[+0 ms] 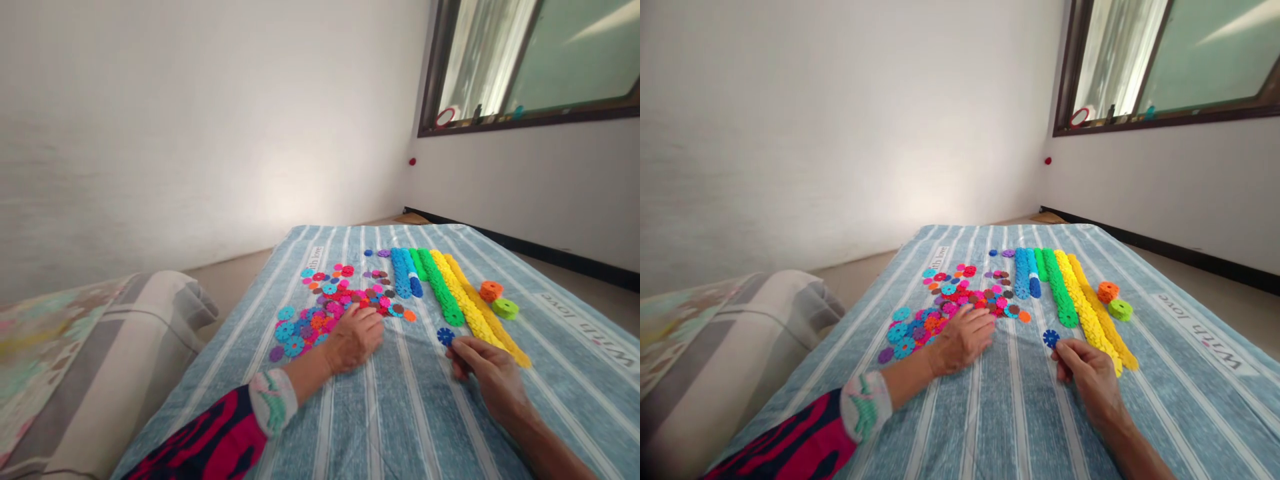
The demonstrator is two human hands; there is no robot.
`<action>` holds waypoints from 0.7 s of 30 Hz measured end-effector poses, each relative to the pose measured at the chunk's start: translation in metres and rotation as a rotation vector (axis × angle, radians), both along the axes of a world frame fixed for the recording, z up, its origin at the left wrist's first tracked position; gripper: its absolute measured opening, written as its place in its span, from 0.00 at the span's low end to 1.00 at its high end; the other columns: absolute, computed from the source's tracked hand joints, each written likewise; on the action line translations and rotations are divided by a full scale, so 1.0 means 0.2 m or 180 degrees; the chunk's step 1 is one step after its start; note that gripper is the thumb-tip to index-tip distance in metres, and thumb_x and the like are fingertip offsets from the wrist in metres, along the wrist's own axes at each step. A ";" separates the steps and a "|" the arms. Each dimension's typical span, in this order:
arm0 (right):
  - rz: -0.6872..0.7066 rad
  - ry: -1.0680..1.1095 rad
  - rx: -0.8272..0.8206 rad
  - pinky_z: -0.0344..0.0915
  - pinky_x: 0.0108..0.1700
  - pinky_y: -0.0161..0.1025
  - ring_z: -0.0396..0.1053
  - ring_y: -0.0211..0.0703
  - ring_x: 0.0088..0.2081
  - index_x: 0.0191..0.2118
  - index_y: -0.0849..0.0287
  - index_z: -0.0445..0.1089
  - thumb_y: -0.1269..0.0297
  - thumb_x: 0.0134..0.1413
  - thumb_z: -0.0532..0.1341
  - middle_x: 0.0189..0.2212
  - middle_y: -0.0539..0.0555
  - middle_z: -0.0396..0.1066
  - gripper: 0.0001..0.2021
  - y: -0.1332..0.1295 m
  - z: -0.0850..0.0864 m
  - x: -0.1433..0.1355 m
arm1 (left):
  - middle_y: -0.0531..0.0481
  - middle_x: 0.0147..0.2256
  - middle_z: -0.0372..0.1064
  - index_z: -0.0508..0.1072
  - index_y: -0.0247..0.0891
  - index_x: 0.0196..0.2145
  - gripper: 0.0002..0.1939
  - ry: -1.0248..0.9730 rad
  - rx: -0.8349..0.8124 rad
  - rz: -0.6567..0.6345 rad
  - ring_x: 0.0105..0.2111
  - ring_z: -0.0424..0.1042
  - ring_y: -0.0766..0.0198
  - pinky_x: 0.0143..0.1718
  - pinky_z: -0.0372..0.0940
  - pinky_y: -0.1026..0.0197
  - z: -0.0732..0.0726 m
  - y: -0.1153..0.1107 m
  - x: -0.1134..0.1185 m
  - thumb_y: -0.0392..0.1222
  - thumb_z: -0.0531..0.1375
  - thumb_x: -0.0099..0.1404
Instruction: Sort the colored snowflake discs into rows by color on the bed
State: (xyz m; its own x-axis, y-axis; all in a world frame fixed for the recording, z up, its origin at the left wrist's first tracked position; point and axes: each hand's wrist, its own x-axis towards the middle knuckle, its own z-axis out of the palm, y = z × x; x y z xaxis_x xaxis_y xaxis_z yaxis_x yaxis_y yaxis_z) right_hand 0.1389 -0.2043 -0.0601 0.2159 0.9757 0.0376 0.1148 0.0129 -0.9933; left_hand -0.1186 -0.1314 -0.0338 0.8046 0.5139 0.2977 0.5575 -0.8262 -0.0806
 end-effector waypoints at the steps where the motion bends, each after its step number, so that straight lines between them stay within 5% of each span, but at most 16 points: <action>1: 0.0027 -0.0029 -0.0004 0.56 0.25 0.35 0.59 0.37 0.20 0.24 0.62 0.71 0.46 0.50 0.60 0.14 0.50 0.64 0.21 0.00 0.00 0.00 | 0.44 0.52 0.67 0.68 0.38 0.48 0.16 -0.0069 -0.0019 -0.0069 0.55 0.60 0.53 0.57 0.51 0.45 0.00 -0.04 -0.06 0.47 0.50 0.68; 5: 0.0158 -0.0093 -0.0090 0.56 0.26 0.35 0.59 0.37 0.21 0.24 0.61 0.72 0.44 0.50 0.59 0.14 0.51 0.65 0.22 -0.01 0.01 -0.03 | 0.46 0.56 0.64 0.66 0.41 0.53 0.20 0.0119 -0.0104 -0.0336 0.59 0.57 0.53 0.60 0.48 0.45 -0.01 -0.20 -0.31 0.49 0.53 0.65; 8: 0.0285 -0.0115 -0.0104 0.56 0.26 0.36 0.59 0.38 0.20 0.23 0.61 0.71 0.45 0.51 0.59 0.14 0.50 0.64 0.22 -0.03 0.01 -0.06 | 0.46 0.58 0.62 0.65 0.42 0.54 0.20 0.0171 0.0020 -0.0166 0.59 0.56 0.52 0.60 0.49 0.45 -0.03 -0.18 -0.41 0.46 0.53 0.66; 15: 0.0845 -0.0545 -0.0357 0.55 0.25 0.35 0.59 0.37 0.19 0.21 0.60 0.69 0.48 0.52 0.57 0.13 0.50 0.63 0.21 0.00 0.15 -0.19 | 0.46 0.53 0.66 0.70 0.41 0.48 0.15 0.0062 0.0229 0.0067 0.56 0.60 0.52 0.57 0.54 0.46 -0.05 0.14 -0.32 0.44 0.50 0.67; 21: 0.1055 -0.0757 -0.0151 0.54 0.23 0.33 0.59 0.36 0.18 0.19 0.60 0.67 0.55 0.49 0.57 0.12 0.48 0.63 0.16 0.26 0.15 -0.36 | 0.43 0.48 0.69 0.72 0.41 0.46 0.16 -0.0115 0.0061 0.0702 0.49 0.66 0.50 0.52 0.59 0.48 -0.05 0.38 -0.28 0.48 0.51 0.66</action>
State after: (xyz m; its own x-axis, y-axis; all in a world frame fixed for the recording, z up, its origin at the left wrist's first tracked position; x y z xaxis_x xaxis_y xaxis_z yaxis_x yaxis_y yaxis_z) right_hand 0.0672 -0.1526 -0.0292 -0.1197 0.9928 0.0018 0.3387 0.0425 -0.9399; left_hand -0.1738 -0.0561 -0.0437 0.6620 0.6702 0.3356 0.7274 -0.6825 -0.0718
